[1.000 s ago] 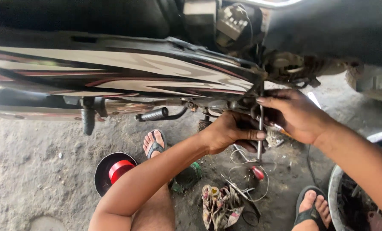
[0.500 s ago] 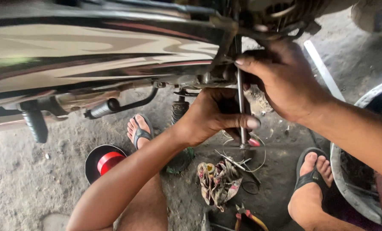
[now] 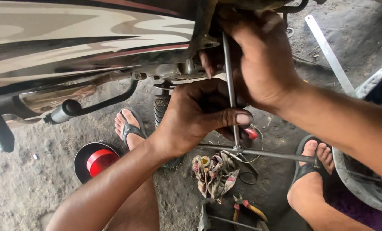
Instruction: Dismantling and repairing a motorcycle engine component in a workshop environment.
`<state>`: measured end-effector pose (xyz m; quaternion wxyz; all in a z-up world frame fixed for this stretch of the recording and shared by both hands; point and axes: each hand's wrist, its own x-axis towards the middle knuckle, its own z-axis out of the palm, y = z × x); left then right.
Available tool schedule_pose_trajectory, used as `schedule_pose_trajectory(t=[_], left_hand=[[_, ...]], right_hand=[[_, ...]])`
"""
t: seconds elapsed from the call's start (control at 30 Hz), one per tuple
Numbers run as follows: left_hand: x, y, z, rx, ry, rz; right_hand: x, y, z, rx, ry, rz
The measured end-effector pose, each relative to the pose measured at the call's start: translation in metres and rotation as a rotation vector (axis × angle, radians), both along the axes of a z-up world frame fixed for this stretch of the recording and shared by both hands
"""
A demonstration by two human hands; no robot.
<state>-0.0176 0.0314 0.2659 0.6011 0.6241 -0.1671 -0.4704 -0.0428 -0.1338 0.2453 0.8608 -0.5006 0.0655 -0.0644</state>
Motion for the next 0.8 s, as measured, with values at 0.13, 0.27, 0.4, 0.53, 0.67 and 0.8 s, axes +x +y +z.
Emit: schedule_pose_trajectory(t=[0.13, 0.27, 0.4, 0.53, 0.67, 0.8], left_hand=[[-0.004, 0.003, -0.013, -0.055, 0.110, 0.079], [-0.007, 0.004, -0.023, -0.115, 0.124, 0.059], [-0.008, 0.002, -0.029, -0.263, 0.273, 0.077], [-0.009, -0.005, -0.014, -0.140, 0.203, 0.084], [0.011, -0.003, 0.010, 0.025, 0.320, -0.037], [0.013, -0.004, 0.010, 0.025, 0.297, -0.059]], right_hand=[[0.002, -0.001, -0.004, 0.131, -0.034, 0.022], [0.002, -0.003, -0.008, 0.049, -0.089, 0.039], [0.002, -0.004, -0.007, 0.011, -0.082, 0.002], [0.005, -0.014, -0.029, 0.045, -0.224, 0.111], [0.005, -0.020, -0.025, 0.226, -0.218, 0.210], [0.005, -0.024, -0.017, -0.110, -0.249, 0.072]])
